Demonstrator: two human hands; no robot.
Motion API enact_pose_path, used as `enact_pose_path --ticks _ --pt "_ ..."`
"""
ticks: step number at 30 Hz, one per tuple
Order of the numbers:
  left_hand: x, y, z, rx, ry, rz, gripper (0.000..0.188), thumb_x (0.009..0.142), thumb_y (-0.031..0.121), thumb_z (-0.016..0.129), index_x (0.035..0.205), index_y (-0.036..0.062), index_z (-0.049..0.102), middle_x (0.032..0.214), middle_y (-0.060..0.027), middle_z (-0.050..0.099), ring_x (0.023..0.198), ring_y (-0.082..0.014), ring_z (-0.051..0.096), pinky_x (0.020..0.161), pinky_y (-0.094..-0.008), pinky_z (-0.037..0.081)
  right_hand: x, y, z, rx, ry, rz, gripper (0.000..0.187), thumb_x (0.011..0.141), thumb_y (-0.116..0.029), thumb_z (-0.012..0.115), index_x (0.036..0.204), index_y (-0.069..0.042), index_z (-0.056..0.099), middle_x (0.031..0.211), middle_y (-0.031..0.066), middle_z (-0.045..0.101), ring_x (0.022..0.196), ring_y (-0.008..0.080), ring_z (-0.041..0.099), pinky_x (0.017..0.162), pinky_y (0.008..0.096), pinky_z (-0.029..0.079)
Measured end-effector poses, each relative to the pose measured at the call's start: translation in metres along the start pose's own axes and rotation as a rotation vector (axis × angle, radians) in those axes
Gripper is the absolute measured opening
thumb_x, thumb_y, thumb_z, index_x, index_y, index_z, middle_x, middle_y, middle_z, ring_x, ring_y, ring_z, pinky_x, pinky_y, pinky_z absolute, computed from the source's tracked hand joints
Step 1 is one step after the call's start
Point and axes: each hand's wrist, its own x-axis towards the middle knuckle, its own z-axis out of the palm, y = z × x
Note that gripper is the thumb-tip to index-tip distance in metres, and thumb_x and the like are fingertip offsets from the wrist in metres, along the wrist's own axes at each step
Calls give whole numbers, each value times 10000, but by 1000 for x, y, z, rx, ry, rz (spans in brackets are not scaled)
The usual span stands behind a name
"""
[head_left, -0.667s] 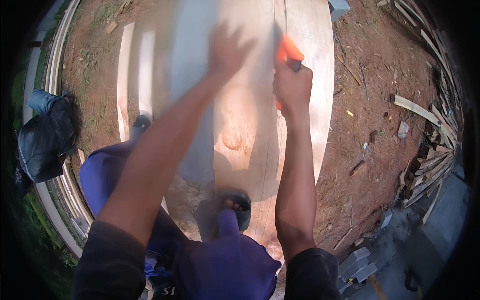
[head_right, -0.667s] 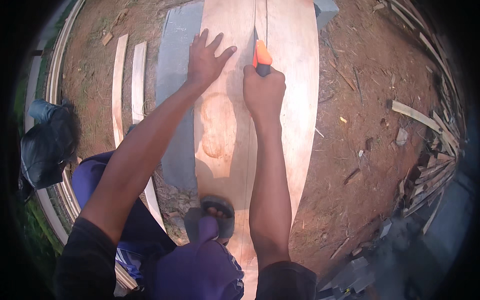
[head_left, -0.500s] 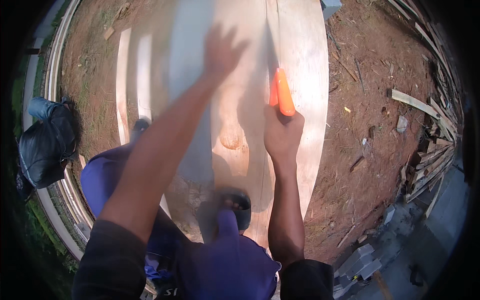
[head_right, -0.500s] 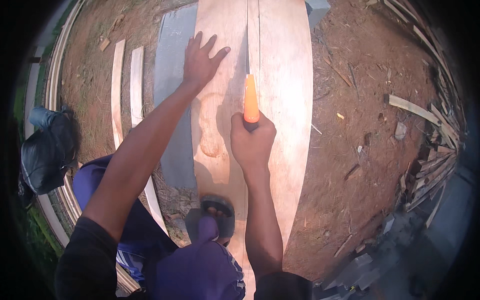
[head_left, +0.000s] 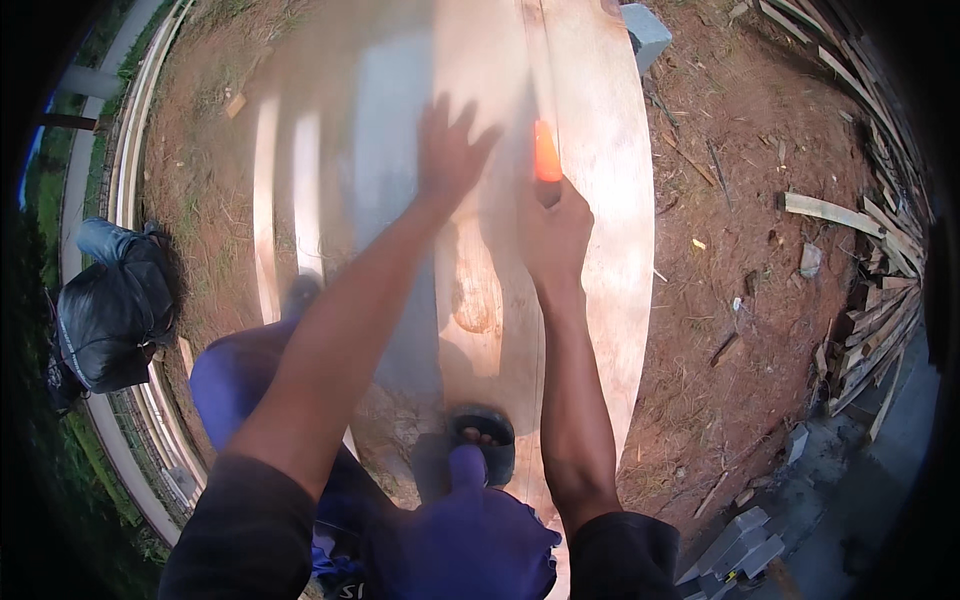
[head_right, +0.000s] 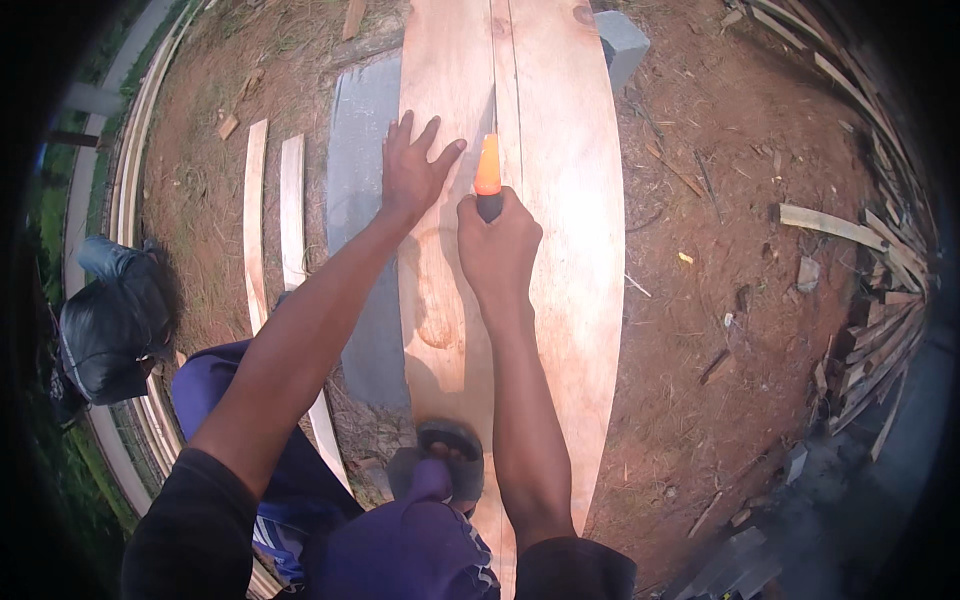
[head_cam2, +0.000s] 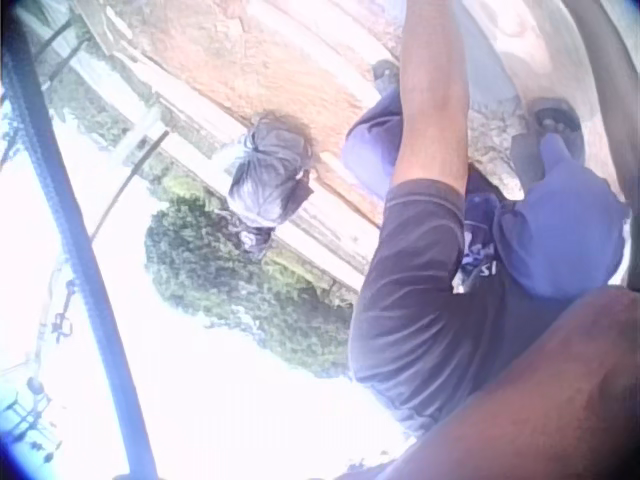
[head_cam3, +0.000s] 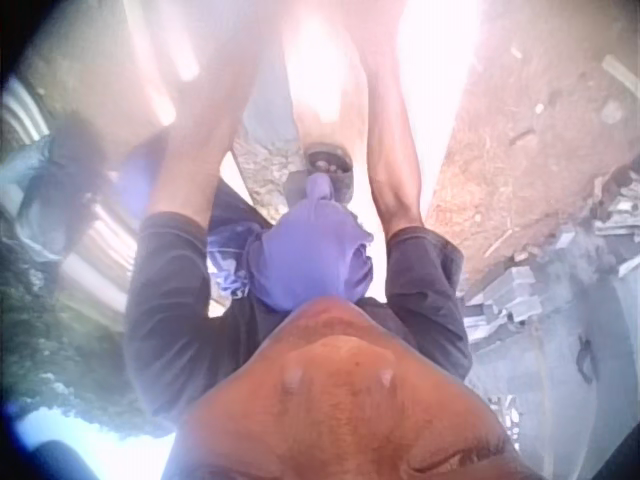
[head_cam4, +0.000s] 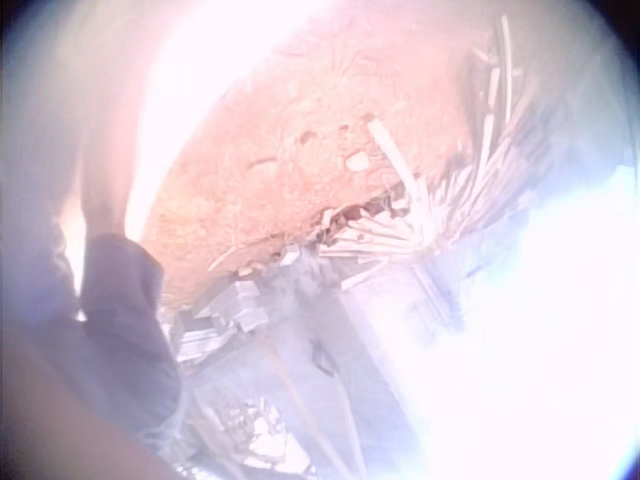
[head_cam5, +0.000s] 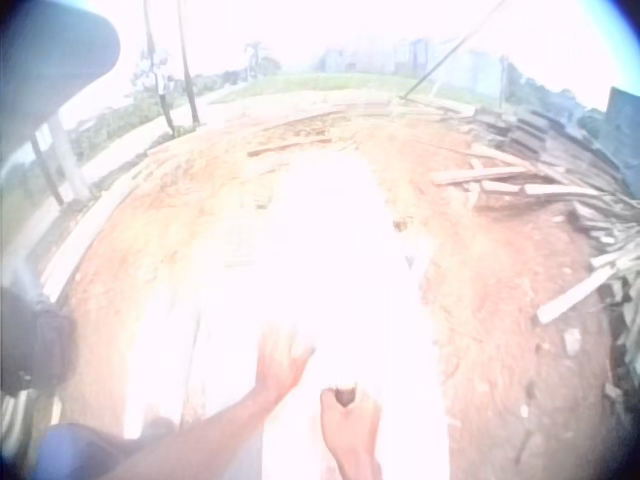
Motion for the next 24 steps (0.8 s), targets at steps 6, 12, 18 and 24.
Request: enact_pose_path --ticks 6,12,18,24 --pt "1 -2 -4 27 -36 -58 663 918 570 660 1402 120 611 1571 -267 367 1472 -458 302 1223 -526 232 -167 31 -87 100 -45 209 182 901 -90 709 807 5 585 619 35 558 579 85 506 539 280 407" --pt "0 2 -5 30 -42 -38 674 923 585 646 1415 126 601 1579 -259 358 1474 -454 300 1222 -516 237 -271 29 -139 -35 48 209 154 886 -36 661 763 7 579 571 15 538 510 98 494 510 267 396" --pt "-5 2 -6 -4 -47 -19 657 928 553 661 1408 107 606 1565 -281 367 1460 -482 305 1205 -525 264 -286 45 -151 -16 81 199 122 839 28 670 759 33 578 592 51 529 508 104 483 491 290 386" --pt "-5 0 -5 23 -31 7 648 925 543 672 1397 102 615 1555 -290 378 1455 -494 307 1197 -524 279 -270 48 -147 5 61 154 142 861 16 675 764 27 573 593 48 530 515 95 484 493 285 384"
